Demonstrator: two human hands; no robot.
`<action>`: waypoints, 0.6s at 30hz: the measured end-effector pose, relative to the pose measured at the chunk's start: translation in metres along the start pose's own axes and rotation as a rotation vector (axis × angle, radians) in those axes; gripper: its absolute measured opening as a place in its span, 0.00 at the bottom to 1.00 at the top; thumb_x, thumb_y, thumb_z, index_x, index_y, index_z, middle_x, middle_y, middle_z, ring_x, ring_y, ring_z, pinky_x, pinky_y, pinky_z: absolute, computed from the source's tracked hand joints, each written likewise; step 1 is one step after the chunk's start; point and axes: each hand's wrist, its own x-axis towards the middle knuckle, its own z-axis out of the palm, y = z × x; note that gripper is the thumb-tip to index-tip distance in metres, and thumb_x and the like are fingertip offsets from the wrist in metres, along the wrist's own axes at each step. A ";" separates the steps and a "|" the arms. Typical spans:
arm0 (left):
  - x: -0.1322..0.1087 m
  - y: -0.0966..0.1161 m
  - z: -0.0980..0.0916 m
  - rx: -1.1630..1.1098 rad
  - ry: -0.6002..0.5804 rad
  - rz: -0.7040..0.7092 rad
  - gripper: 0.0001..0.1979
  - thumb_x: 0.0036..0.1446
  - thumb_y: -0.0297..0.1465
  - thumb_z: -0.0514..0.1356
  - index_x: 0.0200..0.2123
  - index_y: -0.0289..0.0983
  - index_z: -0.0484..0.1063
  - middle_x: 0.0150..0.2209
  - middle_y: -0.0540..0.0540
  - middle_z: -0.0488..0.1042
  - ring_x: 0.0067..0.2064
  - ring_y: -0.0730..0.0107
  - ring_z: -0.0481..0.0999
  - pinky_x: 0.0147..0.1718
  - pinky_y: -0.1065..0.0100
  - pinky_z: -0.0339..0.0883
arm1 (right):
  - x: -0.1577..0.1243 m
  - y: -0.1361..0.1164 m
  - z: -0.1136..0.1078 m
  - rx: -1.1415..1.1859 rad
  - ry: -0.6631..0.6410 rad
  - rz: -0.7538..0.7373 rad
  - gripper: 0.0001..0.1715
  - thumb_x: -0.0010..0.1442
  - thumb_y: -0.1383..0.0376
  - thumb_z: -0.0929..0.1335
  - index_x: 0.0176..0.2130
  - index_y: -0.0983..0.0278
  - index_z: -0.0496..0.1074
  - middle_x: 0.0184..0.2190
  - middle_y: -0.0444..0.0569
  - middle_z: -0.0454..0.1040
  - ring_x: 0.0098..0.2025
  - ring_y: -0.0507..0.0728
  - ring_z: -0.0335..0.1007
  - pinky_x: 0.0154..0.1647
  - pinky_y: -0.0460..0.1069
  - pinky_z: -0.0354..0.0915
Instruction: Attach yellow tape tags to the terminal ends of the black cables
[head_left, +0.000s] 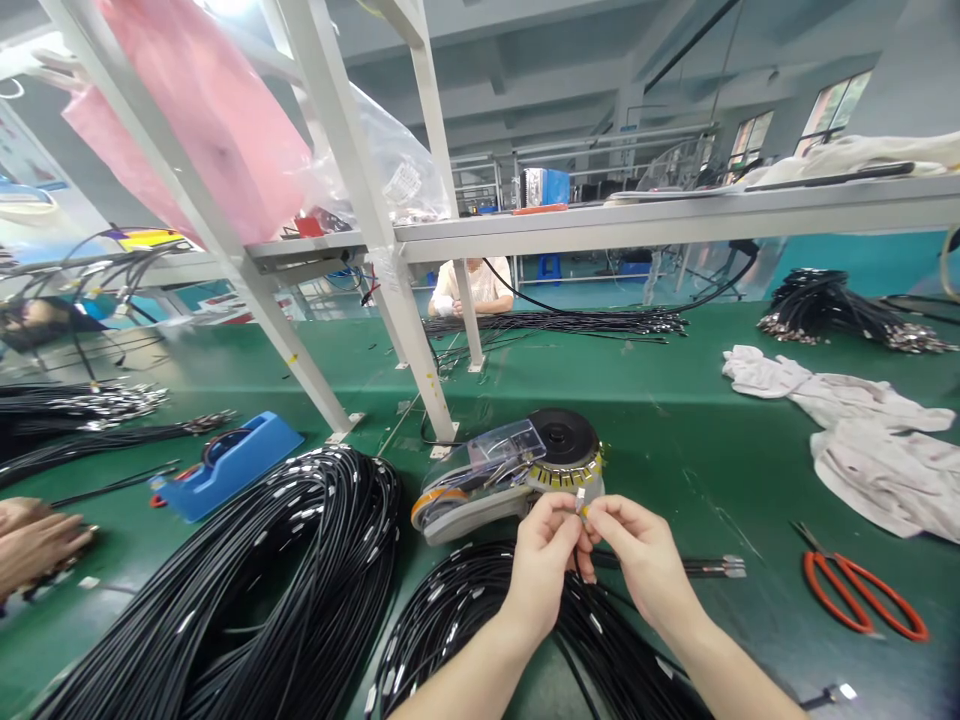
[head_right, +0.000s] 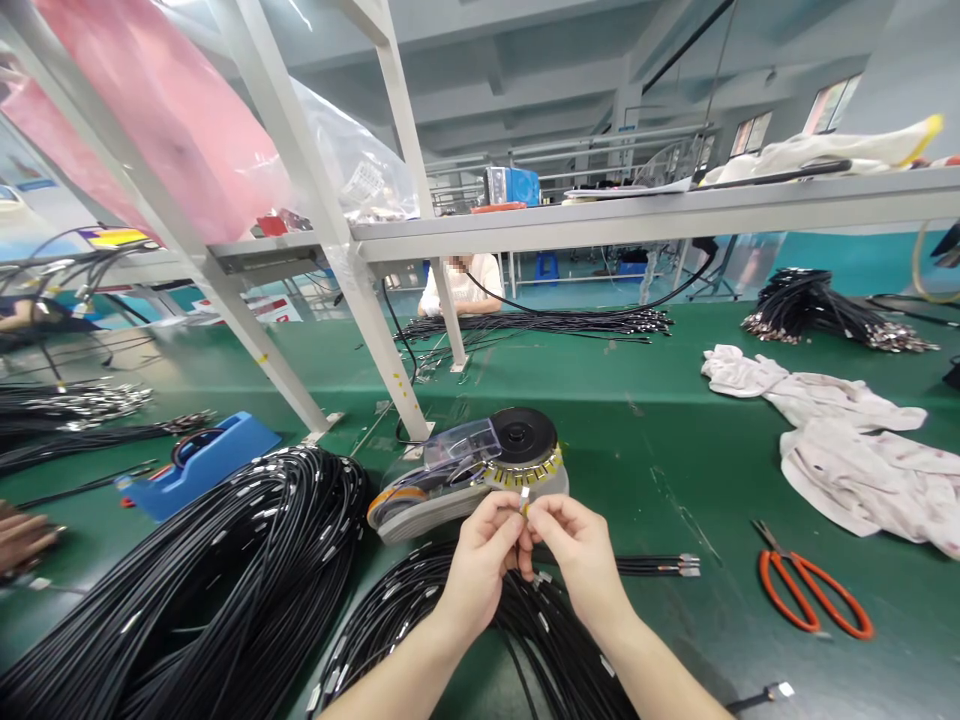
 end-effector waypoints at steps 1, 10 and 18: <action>0.000 -0.001 0.000 0.009 0.003 0.005 0.06 0.54 0.31 0.55 0.35 0.36 0.64 0.20 0.55 0.65 0.16 0.79 0.62 0.15 0.74 0.61 | 0.000 0.000 0.000 -0.011 0.017 -0.008 0.12 0.55 0.62 0.67 0.24 0.65 0.68 0.18 0.42 0.66 0.17 0.50 0.62 0.17 0.46 0.62; -0.005 -0.002 0.001 0.068 0.005 0.044 0.06 0.55 0.31 0.55 0.36 0.36 0.64 0.20 0.54 0.66 0.17 0.79 0.63 0.17 0.74 0.61 | 0.001 0.002 -0.004 -0.055 0.102 -0.040 0.10 0.54 0.64 0.69 0.24 0.65 0.69 0.19 0.42 0.67 0.23 0.50 0.63 0.24 0.45 0.62; -0.003 -0.002 0.002 0.096 0.003 0.058 0.06 0.55 0.31 0.55 0.37 0.36 0.64 0.22 0.53 0.66 0.18 0.79 0.63 0.17 0.74 0.60 | 0.001 0.002 -0.003 -0.033 0.110 -0.033 0.09 0.52 0.64 0.70 0.24 0.65 0.69 0.18 0.41 0.67 0.21 0.50 0.62 0.22 0.44 0.61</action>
